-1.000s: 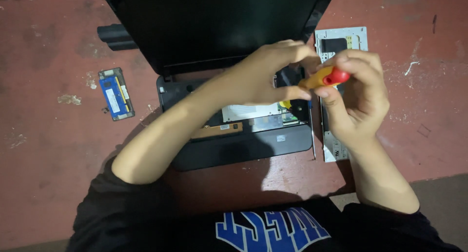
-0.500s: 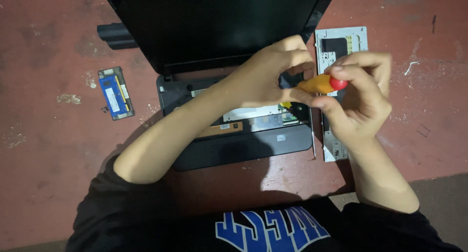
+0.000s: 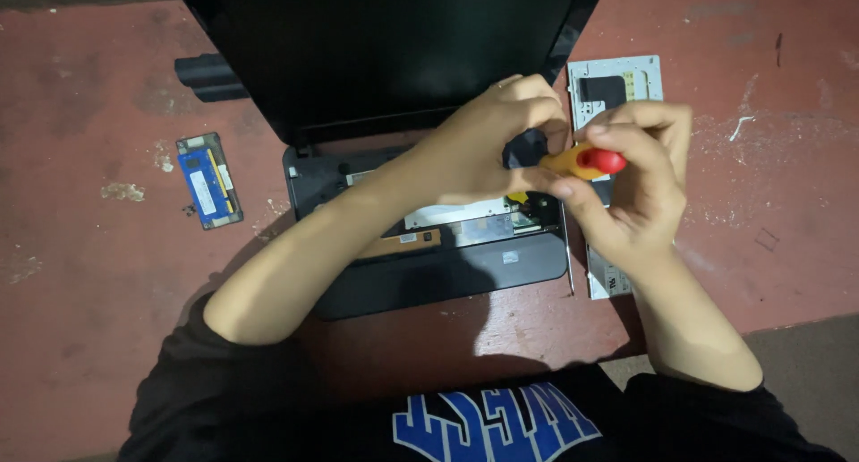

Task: Disassembling a laptop to access internal components by removing screws and the keyboard.

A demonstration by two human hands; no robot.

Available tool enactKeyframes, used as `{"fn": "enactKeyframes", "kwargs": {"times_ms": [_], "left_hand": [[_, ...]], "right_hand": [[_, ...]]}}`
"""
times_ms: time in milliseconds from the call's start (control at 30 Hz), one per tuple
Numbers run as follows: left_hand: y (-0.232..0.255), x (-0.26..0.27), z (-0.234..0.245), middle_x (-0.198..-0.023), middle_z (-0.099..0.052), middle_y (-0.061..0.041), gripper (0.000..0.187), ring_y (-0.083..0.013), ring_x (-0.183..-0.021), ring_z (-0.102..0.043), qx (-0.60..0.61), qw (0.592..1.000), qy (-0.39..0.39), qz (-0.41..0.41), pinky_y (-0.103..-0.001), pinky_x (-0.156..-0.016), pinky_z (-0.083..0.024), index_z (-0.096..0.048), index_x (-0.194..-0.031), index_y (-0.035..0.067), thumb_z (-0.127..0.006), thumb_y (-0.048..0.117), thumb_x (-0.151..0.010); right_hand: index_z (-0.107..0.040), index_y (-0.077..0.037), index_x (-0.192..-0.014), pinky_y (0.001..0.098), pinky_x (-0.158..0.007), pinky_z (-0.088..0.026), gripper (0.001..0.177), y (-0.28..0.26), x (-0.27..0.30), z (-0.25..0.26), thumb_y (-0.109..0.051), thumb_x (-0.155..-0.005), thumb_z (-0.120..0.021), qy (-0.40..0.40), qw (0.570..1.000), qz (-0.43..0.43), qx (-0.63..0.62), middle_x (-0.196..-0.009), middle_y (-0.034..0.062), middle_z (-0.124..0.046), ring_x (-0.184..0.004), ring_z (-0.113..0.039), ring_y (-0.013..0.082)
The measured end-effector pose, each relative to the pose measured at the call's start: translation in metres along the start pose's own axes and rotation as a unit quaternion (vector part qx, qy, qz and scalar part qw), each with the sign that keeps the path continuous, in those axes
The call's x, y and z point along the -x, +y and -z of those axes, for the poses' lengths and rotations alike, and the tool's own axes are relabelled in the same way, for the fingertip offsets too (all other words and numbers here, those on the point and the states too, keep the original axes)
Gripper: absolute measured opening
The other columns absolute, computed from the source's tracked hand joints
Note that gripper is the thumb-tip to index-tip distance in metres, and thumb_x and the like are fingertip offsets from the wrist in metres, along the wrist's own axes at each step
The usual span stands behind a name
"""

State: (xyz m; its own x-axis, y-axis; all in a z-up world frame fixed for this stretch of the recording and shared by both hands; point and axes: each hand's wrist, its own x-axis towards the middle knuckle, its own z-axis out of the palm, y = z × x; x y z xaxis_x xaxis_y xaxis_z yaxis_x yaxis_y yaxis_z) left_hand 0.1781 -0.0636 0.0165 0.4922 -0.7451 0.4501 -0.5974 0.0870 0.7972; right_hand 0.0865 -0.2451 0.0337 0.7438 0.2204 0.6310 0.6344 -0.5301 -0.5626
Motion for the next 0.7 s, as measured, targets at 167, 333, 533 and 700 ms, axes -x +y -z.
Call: {"fn": "enactKeyframes", "kwargs": {"times_ms": [167,333,533,700], "left_hand": [[0.013,-0.002,0.010,-0.113,-0.057,-0.007,0.036,-0.0246,-0.112,-0.051,0.025,0.993,-0.072,0.089,-0.038,-0.095,-0.039,-0.056,-0.110,0.007,-0.064,0.035,-0.090],[0.009,0.000,0.008,-0.090,-0.057,-0.004,0.012,-0.0231,-0.096,-0.050,0.021,0.996,-0.076,0.041,-0.036,-0.085,-0.040,-0.052,-0.086,0.008,-0.057,0.014,-0.095],[0.006,-0.005,0.001,-0.092,-0.060,-0.001,0.035,-0.0225,-0.091,-0.053,-0.060,0.994,-0.050,0.077,-0.034,-0.081,-0.040,-0.060,-0.093,0.012,-0.075,0.042,-0.082],[0.017,0.002,0.011,-0.097,-0.052,-0.005,0.020,-0.0225,-0.092,-0.049,0.013,0.998,-0.068,0.012,-0.035,-0.083,-0.040,-0.054,-0.104,0.009,-0.059,0.022,-0.090]], "right_hand": [[-0.032,-0.002,-0.137,0.0448,-0.101,-0.055,0.045,-0.005,-0.004,-0.001,0.001,-0.101,-0.058,-0.016,0.994,0.004,-0.107,-0.123,0.0234,-0.048,-0.112,-0.057,0.0357],[-0.033,0.003,-0.129,0.0502,-0.116,-0.046,0.027,-0.019,-0.010,0.000,-0.004,-0.105,-0.042,-0.017,0.991,-0.049,-0.126,-0.125,0.0337,-0.051,-0.127,-0.054,0.0430],[-0.056,0.000,-0.121,0.0387,-0.091,-0.046,0.038,0.000,-0.002,0.003,-0.026,-0.095,-0.066,0.017,1.000,0.011,0.015,-0.110,0.0169,-0.044,-0.105,-0.048,0.0299],[-0.053,0.003,-0.120,0.0408,-0.088,-0.050,0.023,-0.009,-0.004,0.007,-0.011,-0.102,-0.055,-0.020,1.000,-0.003,-0.010,-0.108,0.0225,-0.048,-0.101,-0.053,0.0329]]}}
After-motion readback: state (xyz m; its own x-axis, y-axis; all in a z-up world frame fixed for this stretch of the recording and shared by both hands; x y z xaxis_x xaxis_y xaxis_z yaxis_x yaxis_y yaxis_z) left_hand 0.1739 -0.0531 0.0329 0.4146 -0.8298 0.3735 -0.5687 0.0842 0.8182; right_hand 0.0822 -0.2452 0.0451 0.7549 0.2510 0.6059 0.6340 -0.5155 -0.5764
